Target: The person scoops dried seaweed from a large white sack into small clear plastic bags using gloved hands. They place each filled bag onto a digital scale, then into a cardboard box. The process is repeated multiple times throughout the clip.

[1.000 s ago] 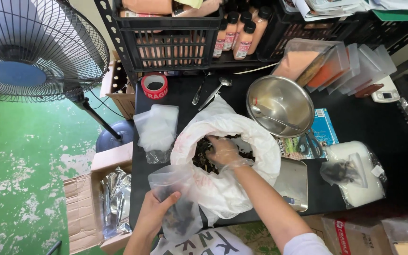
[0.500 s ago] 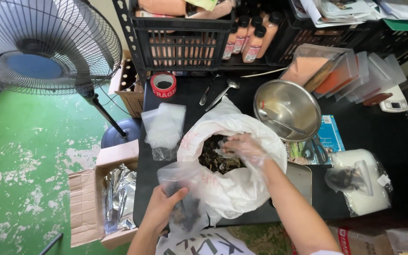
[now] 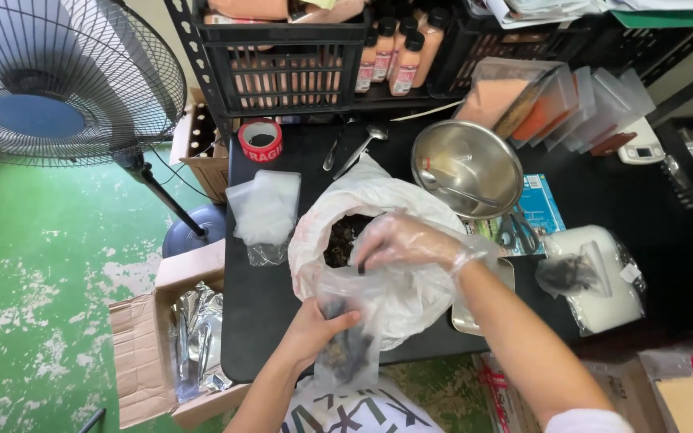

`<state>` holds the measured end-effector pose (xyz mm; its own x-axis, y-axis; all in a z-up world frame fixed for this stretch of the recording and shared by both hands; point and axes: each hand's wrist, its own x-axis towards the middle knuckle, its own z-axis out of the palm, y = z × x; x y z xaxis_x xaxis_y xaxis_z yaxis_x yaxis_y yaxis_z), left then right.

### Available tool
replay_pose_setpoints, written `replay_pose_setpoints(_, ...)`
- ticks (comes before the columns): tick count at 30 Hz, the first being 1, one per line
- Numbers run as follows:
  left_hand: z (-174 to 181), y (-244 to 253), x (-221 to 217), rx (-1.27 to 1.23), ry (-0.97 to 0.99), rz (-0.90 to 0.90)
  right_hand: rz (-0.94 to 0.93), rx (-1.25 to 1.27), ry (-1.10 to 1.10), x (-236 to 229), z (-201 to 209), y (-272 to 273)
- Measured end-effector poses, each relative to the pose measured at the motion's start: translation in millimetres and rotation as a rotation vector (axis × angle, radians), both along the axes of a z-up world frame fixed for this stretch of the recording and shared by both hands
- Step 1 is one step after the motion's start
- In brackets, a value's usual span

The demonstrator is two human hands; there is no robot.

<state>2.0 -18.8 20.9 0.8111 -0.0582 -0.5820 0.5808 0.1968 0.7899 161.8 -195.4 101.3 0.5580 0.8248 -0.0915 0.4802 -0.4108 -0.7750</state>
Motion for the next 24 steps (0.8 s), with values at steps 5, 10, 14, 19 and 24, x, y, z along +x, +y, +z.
replay_pose_setpoints(5, -20, -4, -7, 0.085, -0.038, -0.101, 0.461, -0.267, -0.288, -18, 6, 12)
replay_pose_setpoints(10, 4, -18, -17, 0.022, -0.092, -0.222, 0.541, -0.722, -0.081, -32, 30, 25)
replay_pose_setpoints(14, 11, -25, -23, -0.041, -0.055, -0.212, 0.574, -0.907, 0.077, -23, -6, 23)
replay_pose_setpoints(19, 6, -22, -27, -0.07, -0.058, -0.185, 0.784, -0.508, 0.057, -22, 15, 14)
replay_pose_setpoints(24, -2, -23, -30, -0.108, -0.047, -0.173, 0.454, -0.527, -0.037, -38, 15, 12)
